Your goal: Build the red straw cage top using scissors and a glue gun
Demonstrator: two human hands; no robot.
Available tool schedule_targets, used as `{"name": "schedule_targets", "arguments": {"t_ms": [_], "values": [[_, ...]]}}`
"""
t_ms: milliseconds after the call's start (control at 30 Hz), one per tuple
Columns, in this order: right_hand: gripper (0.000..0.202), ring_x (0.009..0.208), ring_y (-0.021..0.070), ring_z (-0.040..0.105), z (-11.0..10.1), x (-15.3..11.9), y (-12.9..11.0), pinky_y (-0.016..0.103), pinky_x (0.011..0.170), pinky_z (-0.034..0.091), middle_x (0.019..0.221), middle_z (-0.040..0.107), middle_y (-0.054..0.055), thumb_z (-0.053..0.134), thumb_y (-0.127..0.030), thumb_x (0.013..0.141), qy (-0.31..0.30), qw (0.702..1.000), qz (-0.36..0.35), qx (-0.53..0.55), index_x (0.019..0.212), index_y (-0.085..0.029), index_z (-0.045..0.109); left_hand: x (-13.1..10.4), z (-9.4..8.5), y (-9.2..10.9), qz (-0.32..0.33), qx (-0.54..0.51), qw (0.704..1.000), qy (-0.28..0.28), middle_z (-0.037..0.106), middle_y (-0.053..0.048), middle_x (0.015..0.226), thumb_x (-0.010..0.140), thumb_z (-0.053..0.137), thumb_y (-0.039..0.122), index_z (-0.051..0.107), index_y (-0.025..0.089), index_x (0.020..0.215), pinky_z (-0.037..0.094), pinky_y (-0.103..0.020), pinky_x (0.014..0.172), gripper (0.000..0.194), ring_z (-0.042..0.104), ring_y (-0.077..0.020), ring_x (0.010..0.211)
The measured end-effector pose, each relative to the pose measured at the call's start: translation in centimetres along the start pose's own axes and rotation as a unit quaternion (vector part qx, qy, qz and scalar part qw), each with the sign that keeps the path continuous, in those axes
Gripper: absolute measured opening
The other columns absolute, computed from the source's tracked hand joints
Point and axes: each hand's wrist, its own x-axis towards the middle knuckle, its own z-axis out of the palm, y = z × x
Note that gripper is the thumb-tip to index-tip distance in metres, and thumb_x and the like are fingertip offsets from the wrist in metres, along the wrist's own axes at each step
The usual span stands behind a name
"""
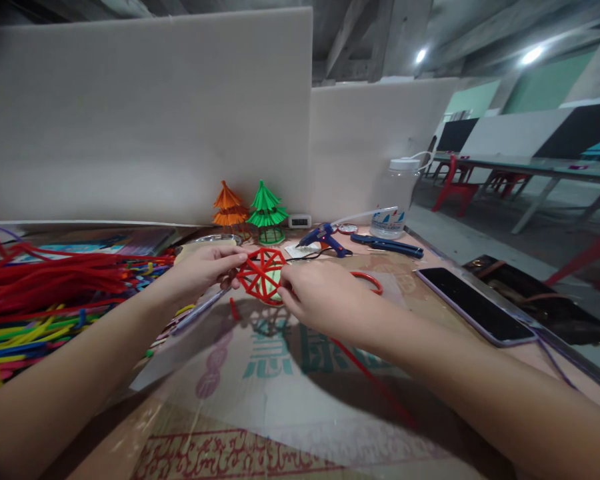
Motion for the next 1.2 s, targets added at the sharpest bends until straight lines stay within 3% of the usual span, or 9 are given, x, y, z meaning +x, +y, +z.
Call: {"name": "schedule_targets", "arguments": {"t_ms": [267,467,900,1200], "values": [[0.020,0.066,0.0146,0.057,0.3,-0.1,0.4,0.028,0.057,0.027,0.080,0.072,0.005,0.048,-0.020,0.090,-0.002,1.000,0.001,-0.015,0.082,-0.017,0.066,0.0,0.2,0.0,0.006,-0.002,1.000,0.001,0.063,0.001,0.065,0.084,0.068,0.031,0.072,0.010,0.101,0.029,-0.021,0.044,0.027,0.051,-0.0070,0.047],[0.026,0.069,0.0162,0.060,0.3,0.0,0.3,0.029,0.059,0.030,0.080,0.072,0.006,0.046,-0.024,0.095,0.006,1.000,-0.004,-0.013,0.085,-0.017,0.068,0.0,0.0,-0.2,0.006,0.012,1.000,0.007,0.061,0.002,0.060,0.087,0.064,0.031,0.071,0.010,0.105,0.031,-0.020,0.045,0.029,0.051,-0.0072,0.046],[0.022,0.070,0.0164,0.060,-0.5,-0.1,0.1,0.029,0.062,0.034,0.080,0.072,0.007,0.049,-0.018,0.090,-0.009,1.000,-0.006,-0.006,0.084,-0.017,0.070,-0.1,0.5,0.2,-0.014,-0.002,1.000,0.026,0.064,0.000,0.068,0.086,0.064,0.027,0.072,0.011,0.098,0.031,-0.020,0.044,0.021,0.053,-0.0068,0.046],[0.022,0.066,0.0159,0.058,0.5,0.1,0.4,0.030,0.058,0.027,0.080,0.073,0.007,0.048,-0.022,0.092,0.009,1.000,-0.009,-0.027,0.081,-0.017,0.067,0.2,0.2,-0.1,-0.004,0.004,1.000,0.014,0.063,0.002,0.060,0.084,0.066,0.030,0.072,0.014,0.093,0.033,-0.020,0.044,0.020,0.052,-0.0078,0.046]]}}
